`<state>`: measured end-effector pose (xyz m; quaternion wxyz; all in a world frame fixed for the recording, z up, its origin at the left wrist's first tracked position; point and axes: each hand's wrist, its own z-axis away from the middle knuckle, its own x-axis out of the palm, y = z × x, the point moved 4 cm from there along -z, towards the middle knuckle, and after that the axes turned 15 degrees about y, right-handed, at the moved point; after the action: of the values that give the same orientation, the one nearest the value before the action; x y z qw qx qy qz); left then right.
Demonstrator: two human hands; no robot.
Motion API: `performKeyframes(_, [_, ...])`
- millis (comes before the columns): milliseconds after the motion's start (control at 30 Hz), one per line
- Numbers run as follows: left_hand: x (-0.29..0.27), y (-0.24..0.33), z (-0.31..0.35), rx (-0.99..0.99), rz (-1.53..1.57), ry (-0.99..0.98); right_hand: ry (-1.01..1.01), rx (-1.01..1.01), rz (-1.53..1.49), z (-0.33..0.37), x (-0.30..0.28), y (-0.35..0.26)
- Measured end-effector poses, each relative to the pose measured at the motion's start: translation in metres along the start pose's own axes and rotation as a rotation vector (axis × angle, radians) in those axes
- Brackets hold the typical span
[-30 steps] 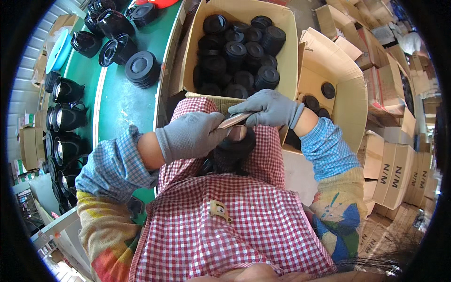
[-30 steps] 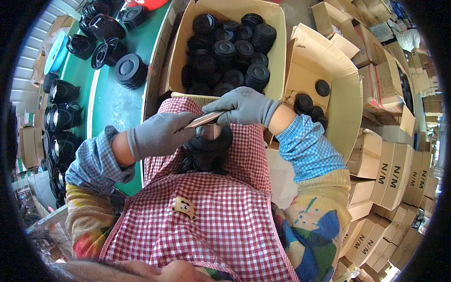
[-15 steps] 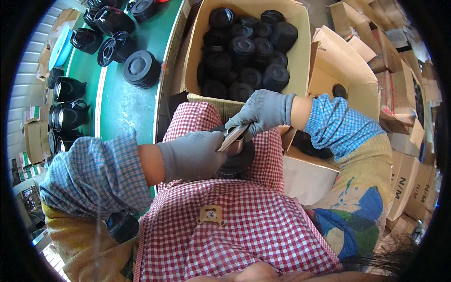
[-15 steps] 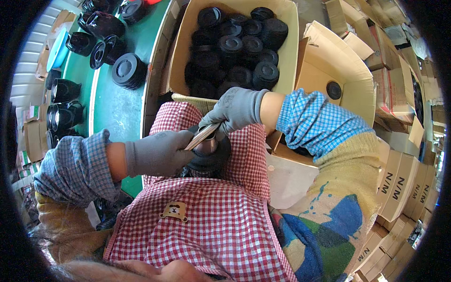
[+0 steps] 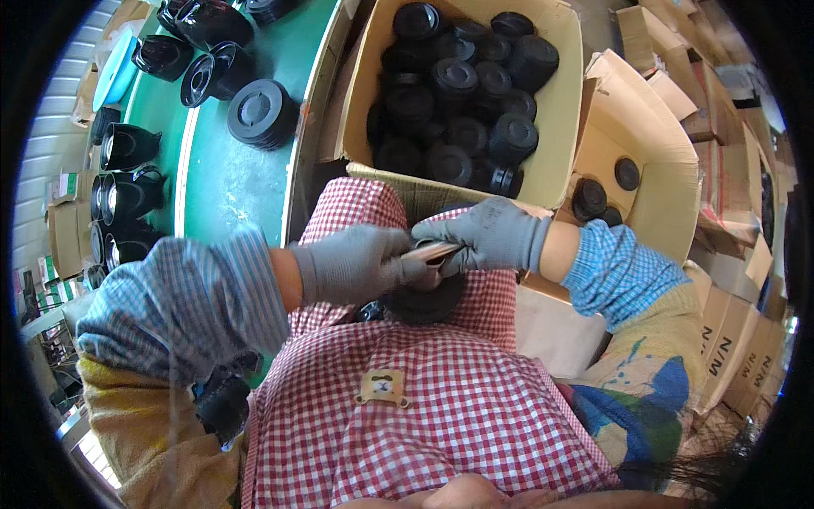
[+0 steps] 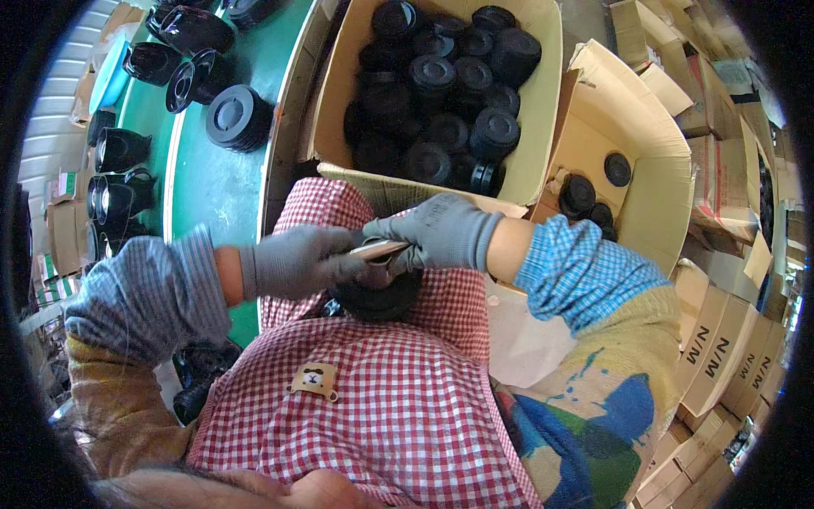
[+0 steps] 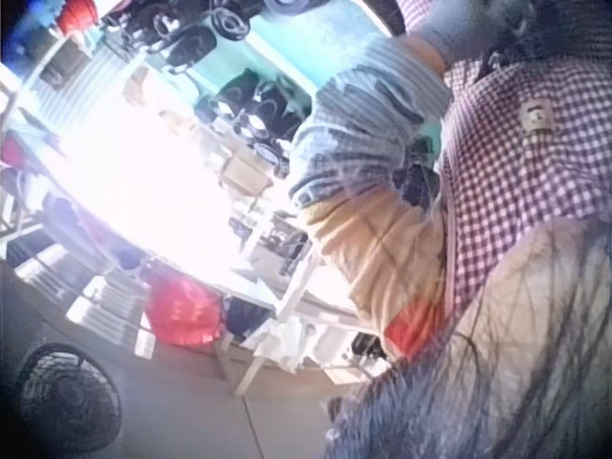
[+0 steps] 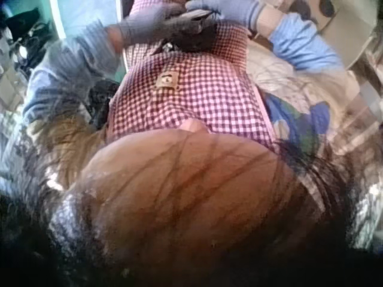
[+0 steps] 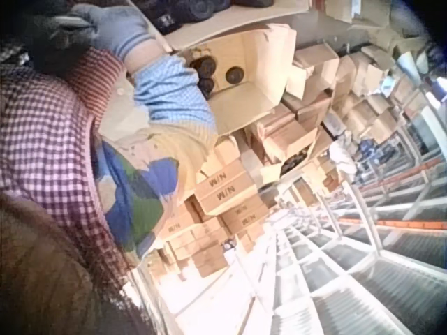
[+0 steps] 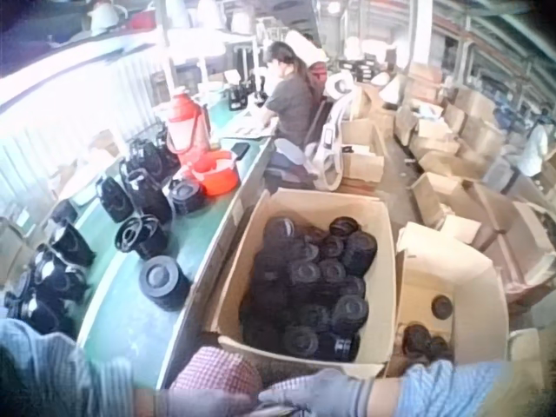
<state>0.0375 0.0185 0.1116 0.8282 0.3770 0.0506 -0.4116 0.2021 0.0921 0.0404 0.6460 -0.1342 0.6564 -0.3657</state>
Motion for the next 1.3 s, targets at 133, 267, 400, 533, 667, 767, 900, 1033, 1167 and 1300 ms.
performKeyframes(133, [-0.002, 0.016, 0.004, 0.044, -0.237, -0.032, -0.319, 0.099, -0.069, -0.008, -0.026, -0.012])
performKeyframes(267, [0.001, 0.009, -0.002, 0.109, -0.218, -0.067, -0.311, -0.255, 0.066, -0.024, -0.021, 0.003])
performKeyframes(400, [-0.013, -0.011, -0.021, 0.234, -0.152, -0.003, -0.119, 0.015, -0.424, -0.006, -0.006, 0.000])
performKeyframes(533, [-0.036, -0.032, -0.065, 0.527, -0.194, 0.272, 0.195, 0.217, -0.794, 0.018, 0.019, -0.014])
performKeyframes(667, [-0.034, -0.028, -0.111, 0.399, -0.340, 0.154, 0.196, 0.863, -1.190, 0.018, 0.007, -0.061])
performKeyframes(767, [-0.022, -0.030, -0.152, 0.494, -0.318, 0.165, 0.320, 1.016, -1.026, 0.017, 0.020, -0.073])
performKeyframes(900, [-0.021, -0.014, -0.155, 0.509, -0.330, 0.303, 0.275, 1.104, -0.971, 0.017, 0.005, -0.070])
performKeyframes(1033, [-0.038, -0.065, -0.079, 0.812, 0.061, 1.141, 0.356, 0.880, -0.966, 0.028, -0.013, -0.053])
performKeyframes(1167, [0.004, -0.132, 0.024, 1.199, -0.517, 1.014, 0.973, 0.768, -1.141, 0.078, -0.031, -0.018])
performKeyframes(1300, [0.080, -0.132, 0.074, 1.289, -0.874, 0.668, 1.055, 0.804, -1.030, 0.102, 0.005, 0.000])
